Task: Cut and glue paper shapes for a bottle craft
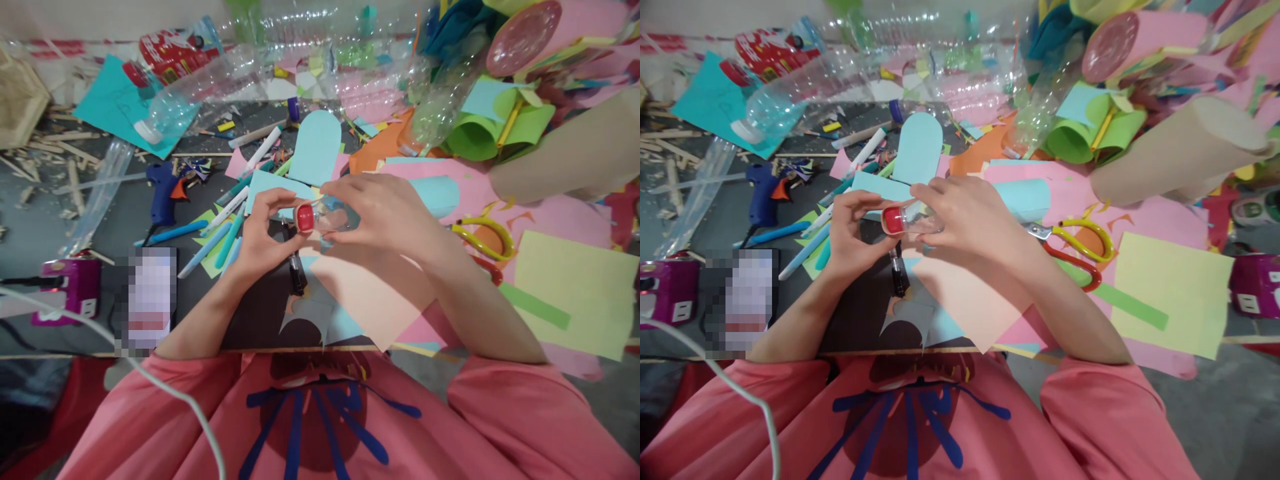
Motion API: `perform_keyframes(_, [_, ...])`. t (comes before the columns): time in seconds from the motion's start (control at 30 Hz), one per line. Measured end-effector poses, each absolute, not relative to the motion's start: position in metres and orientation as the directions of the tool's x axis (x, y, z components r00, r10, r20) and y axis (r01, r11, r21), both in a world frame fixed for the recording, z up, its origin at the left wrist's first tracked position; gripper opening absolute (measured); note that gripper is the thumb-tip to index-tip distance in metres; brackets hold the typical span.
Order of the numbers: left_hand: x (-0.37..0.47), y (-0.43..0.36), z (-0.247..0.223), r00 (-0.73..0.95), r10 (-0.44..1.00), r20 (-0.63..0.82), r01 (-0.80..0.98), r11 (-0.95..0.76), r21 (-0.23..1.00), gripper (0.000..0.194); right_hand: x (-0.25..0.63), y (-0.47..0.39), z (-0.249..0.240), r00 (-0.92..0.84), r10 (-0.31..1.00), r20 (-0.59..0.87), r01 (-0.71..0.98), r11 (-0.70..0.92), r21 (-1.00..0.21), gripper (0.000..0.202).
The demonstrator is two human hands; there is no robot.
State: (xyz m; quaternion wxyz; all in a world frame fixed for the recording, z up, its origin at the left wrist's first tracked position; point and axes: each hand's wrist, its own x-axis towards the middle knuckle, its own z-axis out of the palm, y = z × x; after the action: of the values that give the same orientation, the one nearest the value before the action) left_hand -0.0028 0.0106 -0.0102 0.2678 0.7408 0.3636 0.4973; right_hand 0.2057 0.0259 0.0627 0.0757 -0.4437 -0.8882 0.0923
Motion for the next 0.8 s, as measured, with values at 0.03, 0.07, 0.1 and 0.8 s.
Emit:
perform_keyframes(0.03, [-0.0027,0.0105,-0.0108,0.239,0.809,0.537,0.275,-0.587,0.762,0.051,0.2055,0.0260,0.0617,-0.590,0.806,0.053,0.780,0.586,-0.219,0.054])
perform_keyframes(0.07, [-0.0027,0.0103,-0.0115,0.237,0.814,0.531,0.278,-0.581,0.765,0.051,0.2052,0.0262,0.0608,-0.586,0.809,0.053,0.786,0.583,-0.209,0.057])
perform_keyframes(0.1, [-0.0027,0.0102,-0.0122,0.235,0.819,0.524,0.281,-0.573,0.769,0.051,0.2049,0.0264,0.0598,-0.583,0.811,0.053,0.789,0.580,-0.200,0.060])
perform_keyframes(0.8, [-0.0059,0.0115,-0.0168,0.258,0.828,0.498,0.344,-0.560,0.754,0.044,0.2051,0.0295,0.0587,-0.586,0.808,0.060,0.758,0.573,-0.312,0.039])
